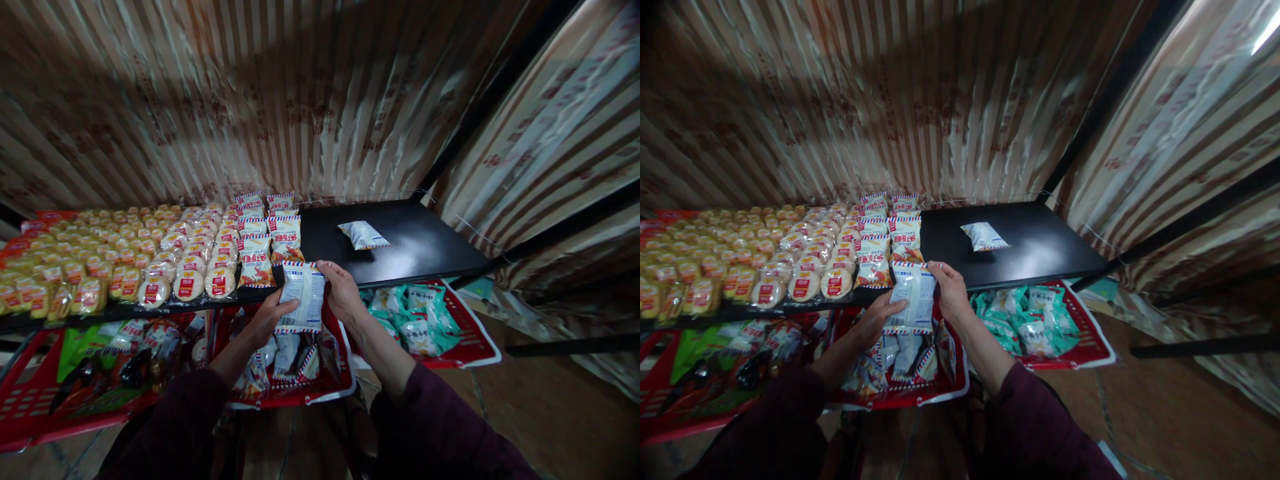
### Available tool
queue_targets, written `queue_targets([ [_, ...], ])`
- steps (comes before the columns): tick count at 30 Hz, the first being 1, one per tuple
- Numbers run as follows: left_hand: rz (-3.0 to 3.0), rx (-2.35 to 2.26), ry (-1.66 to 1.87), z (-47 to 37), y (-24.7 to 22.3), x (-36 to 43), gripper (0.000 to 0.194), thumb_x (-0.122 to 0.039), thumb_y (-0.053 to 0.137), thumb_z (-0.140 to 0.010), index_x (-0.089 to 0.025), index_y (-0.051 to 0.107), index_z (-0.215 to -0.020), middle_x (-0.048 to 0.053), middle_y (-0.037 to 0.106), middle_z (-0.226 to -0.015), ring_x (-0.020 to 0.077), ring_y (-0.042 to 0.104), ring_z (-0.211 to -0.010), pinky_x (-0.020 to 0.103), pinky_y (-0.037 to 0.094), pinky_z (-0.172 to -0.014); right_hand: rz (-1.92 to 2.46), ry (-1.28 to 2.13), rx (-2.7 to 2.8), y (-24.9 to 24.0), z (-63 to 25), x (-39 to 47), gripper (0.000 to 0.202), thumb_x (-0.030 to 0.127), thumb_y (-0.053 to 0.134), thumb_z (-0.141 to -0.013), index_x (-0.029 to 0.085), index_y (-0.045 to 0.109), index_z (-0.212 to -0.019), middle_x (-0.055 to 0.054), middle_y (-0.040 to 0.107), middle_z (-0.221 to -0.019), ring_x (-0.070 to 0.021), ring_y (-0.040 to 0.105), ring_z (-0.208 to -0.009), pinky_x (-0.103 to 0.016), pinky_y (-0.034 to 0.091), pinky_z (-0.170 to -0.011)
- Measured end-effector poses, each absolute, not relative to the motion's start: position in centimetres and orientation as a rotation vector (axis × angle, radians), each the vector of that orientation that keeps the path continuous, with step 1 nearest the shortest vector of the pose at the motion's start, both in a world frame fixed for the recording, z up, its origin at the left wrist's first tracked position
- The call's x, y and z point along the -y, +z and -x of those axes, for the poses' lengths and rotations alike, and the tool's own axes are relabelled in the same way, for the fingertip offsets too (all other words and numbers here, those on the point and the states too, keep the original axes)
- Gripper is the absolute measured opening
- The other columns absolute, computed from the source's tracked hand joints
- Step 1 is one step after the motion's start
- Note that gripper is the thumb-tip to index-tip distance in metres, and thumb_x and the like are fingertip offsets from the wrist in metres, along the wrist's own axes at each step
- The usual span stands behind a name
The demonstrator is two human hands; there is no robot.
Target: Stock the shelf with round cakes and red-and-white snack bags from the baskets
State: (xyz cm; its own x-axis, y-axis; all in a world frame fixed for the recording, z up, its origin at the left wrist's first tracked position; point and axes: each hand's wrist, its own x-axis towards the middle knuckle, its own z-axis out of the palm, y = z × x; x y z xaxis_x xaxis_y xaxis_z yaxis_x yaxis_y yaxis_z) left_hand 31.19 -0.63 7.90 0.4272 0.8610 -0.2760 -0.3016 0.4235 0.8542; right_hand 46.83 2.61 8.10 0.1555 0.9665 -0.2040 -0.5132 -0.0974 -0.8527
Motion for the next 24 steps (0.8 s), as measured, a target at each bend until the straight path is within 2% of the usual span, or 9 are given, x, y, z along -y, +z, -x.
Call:
queue_targets([
  [6, -0.878, -0.834, 0.818, -31.3, 8.3, 0.7, 0.055, -0.033, 0.075, -0.066, -0.015, 0.063, -0.116, 0.009, 0.07, -0.105, 0.0252, 0.065, -0.091, 0.036, 0.047, -0.084, 1.031, 1.357, 0.528, 8.0, -46.9, -2.7, 0.029, 0.039, 0.084, -0.054, 0.019, 0.064, -0.062, 0.005, 0.064, -0.055, -0.0107, 0.055, -0.05, -0.023, 0.043, -0.05],
  [9, -0.823, -0.818, 0.798, -31.4, 8.2, 0.6, 0.055, -0.034, 0.075, -0.066, -0.014, 0.062, -0.116, 0.009, 0.07, -0.104, 0.0261, 0.066, -0.09, 0.037, 0.049, -0.081, 1.078, 1.276, 0.568, 7.5, -46.9, -3.0, 0.029, 0.043, 0.08, -0.058, 0.019, 0.067, -0.067, 0.004, 0.066, -0.058, -0.0114, 0.056, -0.053, -0.023, 0.044, -0.051],
  [11, -0.77, -0.807, 0.804, -31.5, 8.0, 0.6, 0.056, -0.034, 0.075, -0.065, -0.013, 0.063, -0.115, 0.01, 0.07, -0.103, 0.0271, 0.066, -0.09, 0.038, 0.05, -0.082, 1.118, 1.214, 0.646, 7.1, -46.9, -3.2, 0.032, 0.047, 0.075, -0.064, 0.02, 0.069, -0.078, 0.001, 0.07, -0.068, -0.0137, 0.06, -0.06, -0.025, 0.047, -0.057],
  [14, -0.709, -0.797, 0.831, -31.4, 7.5, 0.4, 0.056, -0.032, 0.076, -0.063, -0.013, 0.063, -0.114, 0.01, 0.071, -0.103, 0.0283, 0.066, -0.094, 0.039, 0.05, -0.085, 1.158, 1.099, 0.789, 6.4, -46.9, -3.3, 0.043, 0.051, 0.067, -0.072, 0.022, 0.066, -0.104, -0.004, 0.072, -0.096, -0.0184, 0.064, -0.085, -0.031, 0.051, -0.076],
  [16, -0.68, -0.786, 0.851, -31.4, 7.1, 0.2, 0.054, -0.03, 0.076, -0.064, -0.013, 0.063, -0.114, 0.01, 0.071, -0.102, 0.0284, 0.065, -0.097, 0.04, 0.049, -0.087, 1.191, 0.943, 0.92, 6.0, -47.1, -3.1, 0.048, 0.05, 0.062, -0.077, 0.024, 0.059, -0.118, -0.006, 0.066, -0.116, -0.0195, 0.061, -0.102, -0.035, 0.048, -0.089],
  [18, -0.657, -0.779, 0.876, -31.4, 6.7, -0.1, 0.052, -0.03, 0.076, -0.065, -0.013, 0.063, -0.113, 0.01, 0.071, -0.102, 0.0282, 0.065, -0.097, 0.041, 0.049, -0.089, 1.228, 0.733, 1.105, 5.8, -47.2, -2.8, 0.05, 0.047, 0.059, -0.082, 0.023, 0.053, -0.125, -0.008, 0.058, -0.128, -0.0199, 0.055, -0.113, -0.037, 0.045, -0.096],
  [21, -0.637, -0.776, 0.919, -31.5, 6.3, -0.5, 0.051, -0.03, 0.076, -0.065, -0.012, 0.064, -0.11, 0.01, 0.072, -0.099, 0.0284, 0.066, -0.096, 0.042, 0.048, -0.092, 1.229, 0.459, 1.369, 5.8, -47.2, -2.3, 0.045, 0.04, 0.056, -0.085, 0.023, 0.051, -0.126, -0.009, 0.052, -0.133, -0.0218, 0.049, -0.121, -0.039, 0.046, -0.096],
  [24, -0.622, -0.78, 0.956, -31.6, 6.3, -0.8, 0.05, -0.03, 0.078, -0.063, -0.012, 0.065, -0.108, 0.01, 0.073, -0.097, 0.0291, 0.066, -0.096, 0.043, 0.048, -0.093, 1.224, 0.274, 1.485, 6.1, -47.0, -1.9, 0.035, 0.035, 0.054, -0.087, 0.024, 0.055, -0.12, -0.01, 0.054, -0.126, -0.0227, 0.048, -0.118, -0.039, 0.049, -0.089],
])
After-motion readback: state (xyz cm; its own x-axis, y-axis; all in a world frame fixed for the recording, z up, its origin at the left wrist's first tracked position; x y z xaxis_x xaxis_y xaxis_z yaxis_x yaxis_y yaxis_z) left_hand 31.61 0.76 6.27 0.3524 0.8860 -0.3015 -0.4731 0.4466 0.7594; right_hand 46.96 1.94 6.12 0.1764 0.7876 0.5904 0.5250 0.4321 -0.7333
